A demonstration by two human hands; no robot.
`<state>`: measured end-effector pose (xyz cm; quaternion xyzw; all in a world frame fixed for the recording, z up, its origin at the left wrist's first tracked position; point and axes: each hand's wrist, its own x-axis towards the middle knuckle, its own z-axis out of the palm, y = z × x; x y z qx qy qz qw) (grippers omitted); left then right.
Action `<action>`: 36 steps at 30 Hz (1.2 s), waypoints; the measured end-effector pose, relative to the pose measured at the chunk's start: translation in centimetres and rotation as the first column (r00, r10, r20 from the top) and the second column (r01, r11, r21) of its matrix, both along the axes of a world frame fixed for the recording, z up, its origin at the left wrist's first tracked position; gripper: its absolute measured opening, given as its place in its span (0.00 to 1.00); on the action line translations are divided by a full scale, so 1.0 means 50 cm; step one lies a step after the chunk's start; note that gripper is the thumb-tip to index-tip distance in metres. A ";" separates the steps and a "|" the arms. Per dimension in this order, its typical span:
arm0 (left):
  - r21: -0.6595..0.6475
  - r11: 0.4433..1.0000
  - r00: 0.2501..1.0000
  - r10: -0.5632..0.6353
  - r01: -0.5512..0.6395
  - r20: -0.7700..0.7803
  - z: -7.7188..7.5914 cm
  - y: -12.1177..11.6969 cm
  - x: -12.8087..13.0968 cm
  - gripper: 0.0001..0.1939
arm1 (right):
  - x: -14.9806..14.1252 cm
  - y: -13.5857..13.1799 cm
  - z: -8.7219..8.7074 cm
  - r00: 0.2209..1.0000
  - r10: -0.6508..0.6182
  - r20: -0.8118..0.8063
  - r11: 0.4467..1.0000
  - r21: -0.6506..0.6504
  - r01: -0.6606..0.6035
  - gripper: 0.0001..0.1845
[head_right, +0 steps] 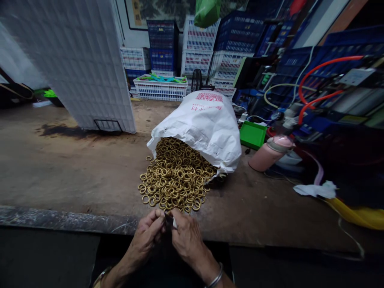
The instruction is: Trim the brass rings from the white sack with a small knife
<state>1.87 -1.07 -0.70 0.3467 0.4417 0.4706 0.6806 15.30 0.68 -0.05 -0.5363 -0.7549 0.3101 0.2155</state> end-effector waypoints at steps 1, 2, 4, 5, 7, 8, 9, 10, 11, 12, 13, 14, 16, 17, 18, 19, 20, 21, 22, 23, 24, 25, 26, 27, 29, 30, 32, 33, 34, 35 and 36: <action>0.033 0.999 1.000 0.012 -0.012 0.006 -0.001 0.000 0.001 0.14 | -0.001 -0.004 0.000 0.998 0.028 0.051 0.999 0.021 -0.029 0.12; 0.061 0.998 1.000 0.021 -0.021 0.010 -0.002 -0.001 0.002 0.14 | -0.002 -0.006 0.000 0.995 0.041 0.091 0.998 0.040 -0.045 0.13; 0.095 0.995 0.999 0.032 -0.032 -0.006 0.001 -0.002 0.003 0.14 | -0.003 -0.009 -0.001 0.988 0.046 0.146 0.996 0.062 -0.056 0.15; 0.102 0.994 0.999 0.040 -0.037 -0.029 0.003 -0.002 0.004 0.14 | -0.003 -0.009 -0.001 0.985 0.046 0.168 0.996 0.063 -0.057 0.16; 0.109 0.993 0.995 0.051 -0.042 -0.081 0.008 -0.002 0.003 0.15 | -0.003 -0.009 -0.003 0.976 0.042 0.212 0.997 0.057 -0.055 0.18; 0.109 0.993 0.994 0.050 -0.039 -0.101 0.011 -0.002 0.003 0.16 | -0.003 -0.009 -0.004 0.973 0.040 0.229 0.997 0.054 -0.054 0.19; 0.106 0.994 0.992 0.043 -0.031 -0.116 0.014 -0.002 0.002 0.16 | -0.003 -0.009 -0.005 0.970 0.040 0.241 0.997 0.052 -0.054 0.19; 0.099 0.995 0.991 0.033 -0.021 -0.126 0.016 -0.003 0.001 0.17 | -0.003 -0.010 -0.007 0.967 0.037 0.252 0.998 0.049 -0.051 0.19; 0.086 0.996 0.991 0.023 -0.012 -0.131 0.018 -0.005 0.000 0.17 | -0.003 -0.010 -0.008 0.964 0.028 0.265 0.998 0.047 -0.042 0.19; 0.065 0.998 0.992 0.008 0.000 -0.130 0.019 -0.007 -0.001 0.18 | -0.001 -0.009 -0.009 0.960 0.012 0.278 0.999 0.047 -0.027 0.19; 0.040 0.999 0.993 -0.011 0.016 -0.121 0.021 -0.010 -0.002 0.18 | 0.001 -0.008 -0.009 0.956 -0.010 0.293 0.999 0.050 -0.005 0.18; 0.019 0.999 0.994 -0.033 0.035 -0.105 0.023 -0.014 -0.003 0.18 | 0.005 -0.005 -0.009 0.950 -0.041 0.309 0.998 0.053 0.026 0.18; -0.011 0.996 0.995 -0.091 0.090 -0.049 0.026 -0.022 -0.006 0.17 | 0.018 0.003 -0.007 0.937 -0.104 0.333 0.994 0.067 0.086 0.18; -0.031 0.992 0.993 -0.120 0.120 -0.003 0.027 -0.026 -0.007 0.16 | 0.026 0.009 -0.005 0.932 -0.132 0.339 0.991 0.081 0.111 0.18; -0.057 0.988 0.988 -0.142 0.145 0.056 0.028 -0.028 -0.007 0.15 | 0.034 0.015 -0.003 0.927 -0.156 0.341 0.987 0.100 0.130 0.19; -0.093 0.982 0.981 -0.150 0.163 0.126 0.028 -0.029 -0.008 0.15 | 0.041 0.021 -0.003 0.924 -0.178 0.340 0.982 0.127 0.143 0.20; -0.135 0.975 0.969 -0.148 0.176 0.197 0.028 -0.028 -0.008 0.14 | 0.046 0.028 -0.004 0.922 -0.198 0.333 0.975 0.160 0.151 0.21; -0.178 0.967 0.956 -0.134 0.184 0.260 0.027 -0.026 -0.008 0.14 | 0.050 0.034 -0.006 0.922 -0.216 0.323 0.968 0.197 0.157 0.22; -0.209 0.960 0.945 -0.114 0.183 0.305 0.026 -0.023 -0.008 0.14 | 0.051 0.040 -0.009 0.923 -0.229 0.311 0.959 0.232 0.160 0.22; -0.229 0.957 0.939 -0.096 0.178 0.330 0.024 -0.020 -0.008 0.15 | 0.052 0.045 -0.014 0.926 -0.234 0.298 0.952 0.264 0.155 0.23; -0.241 0.955 0.936 -0.082 0.172 0.343 0.023 -0.017 -0.008 0.15 | 0.050 0.050 -0.020 0.930 -0.230 0.287 0.946 0.290 0.145 0.24; -0.246 0.955 0.934 -0.070 0.164 0.349 0.021 -0.014 -0.008 0.15 | 0.049 0.054 -0.025 0.934 -0.222 0.281 0.942 0.308 0.131 0.25; -0.252 0.955 0.932 -0.059 0.158 0.359 0.019 -0.012 -0.009 0.14 | 0.046 0.057 -0.030 0.938 -0.207 0.279 0.942 0.317 0.114 0.25; -0.258 0.954 0.926 -0.048 0.153 0.375 0.017 -0.011 -0.010 0.13 | 0.044 0.060 -0.034 0.940 -0.193 0.283 0.944 0.316 0.098 0.25; -0.267 0.951 0.906 -0.029 0.155 0.422 0.012 -0.008 -0.014 0.11 | 0.039 0.063 -0.036 0.938 -0.175 0.300 0.953 0.291 0.085 0.24; -0.274 0.949 0.893 -0.019 0.158 0.449 0.009 -0.007 -0.016 0.10 | 0.038 0.063 -0.036 0.935 -0.173 0.311 0.958 0.275 0.085 0.22; -0.292 0.941 0.869 -0.006 0.173 0.494 0.002 -0.006 -0.020 0.10 | 0.036 0.064 -0.033 0.926 -0.180 0.331 0.962 0.257 0.095 0.20; -0.301 0.936 0.858 -0.002 0.183 0.514 -0.001 -0.005 -0.021 0.10 | 0.035 0.064 -0.033 0.923 -0.184 0.337 0.962 0.257 0.098 0.19; -0.310 0.931 0.847 0.001 0.192 0.531 -0.004 -0.004 -0.022 0.11 | 0.036 0.065 -0.033 0.923 -0.186 0.337 0.960 0.262 0.098 0.18; -0.316 0.927 0.839 0.005 0.200 0.544 -0.006 -0.004 -0.022 0.12 | 0.036 0.065 -0.033 0.924 -0.185 0.333 0.958 0.272 0.094 0.18; -0.318 0.926 0.835 0.006 0.203 0.550 -0.008 -0.004 -0.021 0.12 | 0.037 0.065 -0.034 0.928 -0.182 0.325 0.955 0.285 0.088 0.17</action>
